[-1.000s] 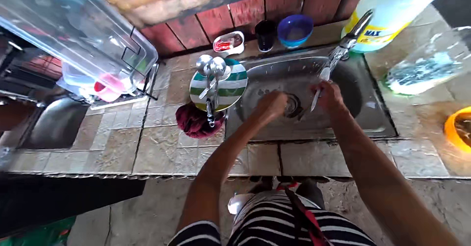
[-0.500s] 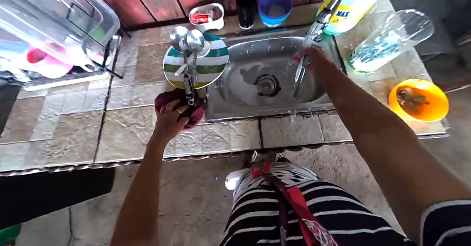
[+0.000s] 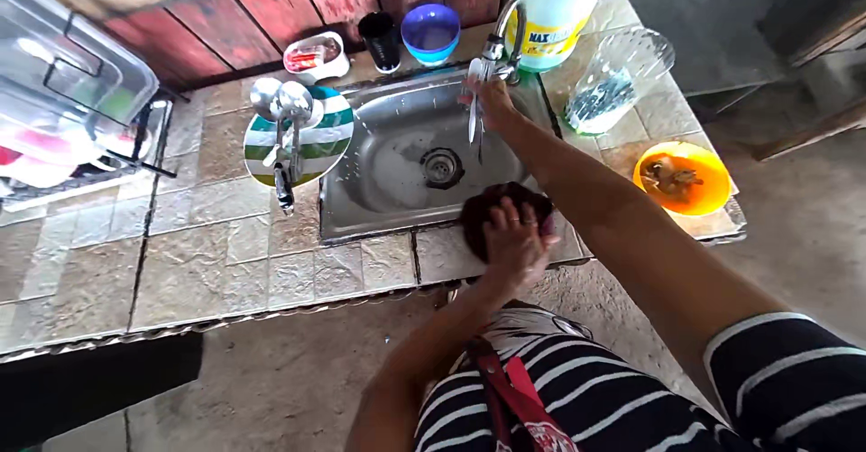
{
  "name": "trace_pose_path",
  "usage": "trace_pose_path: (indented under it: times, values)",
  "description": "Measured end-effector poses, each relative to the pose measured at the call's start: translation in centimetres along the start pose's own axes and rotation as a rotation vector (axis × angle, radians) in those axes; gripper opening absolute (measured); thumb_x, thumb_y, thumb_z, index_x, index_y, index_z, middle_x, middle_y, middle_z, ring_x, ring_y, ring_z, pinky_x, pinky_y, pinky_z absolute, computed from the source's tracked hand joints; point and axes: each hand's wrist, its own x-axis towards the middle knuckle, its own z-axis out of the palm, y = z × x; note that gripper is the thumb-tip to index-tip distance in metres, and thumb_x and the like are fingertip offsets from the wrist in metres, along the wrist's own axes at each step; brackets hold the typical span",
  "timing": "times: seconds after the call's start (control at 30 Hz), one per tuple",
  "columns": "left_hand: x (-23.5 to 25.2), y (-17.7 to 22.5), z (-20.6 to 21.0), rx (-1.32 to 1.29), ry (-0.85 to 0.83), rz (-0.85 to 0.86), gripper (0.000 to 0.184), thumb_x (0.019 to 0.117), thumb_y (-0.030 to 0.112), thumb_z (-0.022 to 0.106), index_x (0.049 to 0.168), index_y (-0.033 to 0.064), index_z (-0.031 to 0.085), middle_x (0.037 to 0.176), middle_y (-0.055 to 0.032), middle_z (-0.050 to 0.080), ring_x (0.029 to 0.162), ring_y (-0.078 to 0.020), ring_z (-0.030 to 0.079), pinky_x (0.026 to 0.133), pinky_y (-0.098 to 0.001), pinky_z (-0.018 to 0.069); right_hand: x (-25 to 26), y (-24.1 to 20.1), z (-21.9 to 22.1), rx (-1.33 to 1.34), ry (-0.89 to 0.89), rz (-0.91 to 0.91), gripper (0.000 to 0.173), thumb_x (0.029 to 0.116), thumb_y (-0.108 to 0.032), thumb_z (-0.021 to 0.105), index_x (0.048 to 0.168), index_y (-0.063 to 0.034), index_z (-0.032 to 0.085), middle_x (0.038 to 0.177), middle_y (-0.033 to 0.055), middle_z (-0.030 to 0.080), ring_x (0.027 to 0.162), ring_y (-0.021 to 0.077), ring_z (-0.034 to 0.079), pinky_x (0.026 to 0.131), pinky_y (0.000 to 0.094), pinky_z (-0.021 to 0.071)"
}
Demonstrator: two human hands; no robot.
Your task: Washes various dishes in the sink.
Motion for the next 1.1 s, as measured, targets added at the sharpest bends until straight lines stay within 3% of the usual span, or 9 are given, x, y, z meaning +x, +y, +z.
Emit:
trace_pose_path:
  times: [0.2,0.3,0.4,0.5,0.63,0.73,0.8,0.9,1.1]
  values:
    - [1.0,1.7,-1.1,0.079,0.047,0.058,0.044,0.1023,0.037,0.057,0.139,0.0124,0.065,0.152,-0.0238,0.050,0.134,-0.0428,0.051,0.105,-0.0526,0.0443,1.1,-0.1,0.4,0.093,-0.051,0.052,0.037,0.1119,-0.033,0.038,0.118,-0.0005,0.053,0.081,0.0017,0.056,0.065,0.0119,0.061,0.070,0.0325,0.0587]
    - [-0.1,-0.1,-1.8,0.076,0.046,0.043,0.045,0.1025,0.036,0.056,0.145,0.0199,0.061,0.152,-0.0193,0.051,0.134,-0.0418,0.052,0.105,-0.0524,0.0425,1.0,0.6,1.1,0.129,-0.037,-0.005,0.034,0.1104,-0.023,0.043,0.135,-0.0006,0.049,0.076,0.0000,0.056,0.062,0.0102,0.060,0.066,0.0296,0.0575]
    - [-0.4,-0.7,-4.0,-0.091,-0.067,0.135,0.051,0.0991,0.038,0.064,0.142,0.0113,0.062,0.156,-0.0252,0.044,0.142,-0.0469,0.041,0.115,-0.0566,0.0340,0.3,1.5,0.9,0.258,-0.029,-0.032,0.034,0.1062,-0.010,0.046,0.138,0.0027,0.048,0.082,0.0062,0.066,0.070,0.0135,0.067,0.069,0.0306,0.0596]
    - [0.9,-3.6,-7.7,-0.442,0.016,0.143,0.034,0.1030,0.014,0.057,0.128,-0.0051,0.067,0.135,-0.0230,0.064,0.131,-0.0338,0.057,0.116,-0.0460,0.0401,0.4,1.4,-0.2,0.407,0.009,0.015,0.024,0.1055,-0.006,0.041,0.126,0.0002,0.053,0.082,0.0036,0.064,0.069,0.0122,0.065,0.067,0.0294,0.0586]
    - [8.0,-8.3,-9.1,-0.639,0.289,0.015,0.040,0.1106,0.019,0.042,0.140,-0.0027,0.057,0.130,-0.0233,0.065,0.120,-0.0304,0.064,0.106,-0.0460,0.0480,-0.1,2.1,-0.2,0.398,0.097,0.001,0.032,0.1119,-0.026,0.032,0.111,-0.0034,0.055,0.072,-0.0015,0.056,0.057,0.0071,0.054,0.056,0.0251,0.0514]
    - [15.6,-7.6,-9.7,-1.170,0.234,-0.079,0.038,0.1126,0.022,0.035,0.131,-0.0018,0.059,0.111,-0.0133,0.067,0.094,-0.0169,0.066,0.087,-0.0337,0.0543,-2.3,2.2,0.3,0.273,0.353,0.113,0.055,0.1102,-0.046,0.037,0.109,0.0020,0.065,0.084,0.0104,0.062,0.073,0.0176,0.058,0.071,0.0384,0.0519]
    - [19.9,-6.8,-10.1,-1.568,0.141,-0.216,0.030,0.1114,0.019,0.038,0.123,0.0009,0.058,0.097,-0.0057,0.066,0.079,-0.0102,0.066,0.075,-0.0241,0.0566,-3.8,2.5,0.2,0.404,0.539,0.196,0.049,0.1108,-0.039,0.040,0.112,0.0043,0.064,0.091,0.0126,0.063,0.080,0.0185,0.060,0.078,0.0381,0.0525]
    - [24.1,-7.3,-10.2,-2.059,-0.029,-0.215,0.024,0.1113,0.017,0.029,0.114,0.0089,0.051,0.090,-0.0018,0.061,0.068,-0.0047,0.063,0.061,-0.0150,0.0545,-5.9,1.6,-0.6,0.608,0.665,0.305,0.026,0.1106,-0.018,0.043,0.114,0.0044,0.054,0.076,0.0055,0.055,0.061,0.0110,0.056,0.061,0.0263,0.0532]
    - [25.3,-9.0,-10.5,-2.231,-0.385,-0.210,0.039,0.1098,0.025,0.026,0.079,0.0143,0.049,0.058,0.0064,0.046,0.040,0.0006,0.041,0.038,-0.0108,0.0345,-6.7,2.0,-1.5,0.600,0.466,0.358,0.022,0.1069,-0.005,0.044,0.123,0.0076,0.050,0.084,0.0087,0.062,0.070,0.0124,0.064,0.070,0.0272,0.0585]
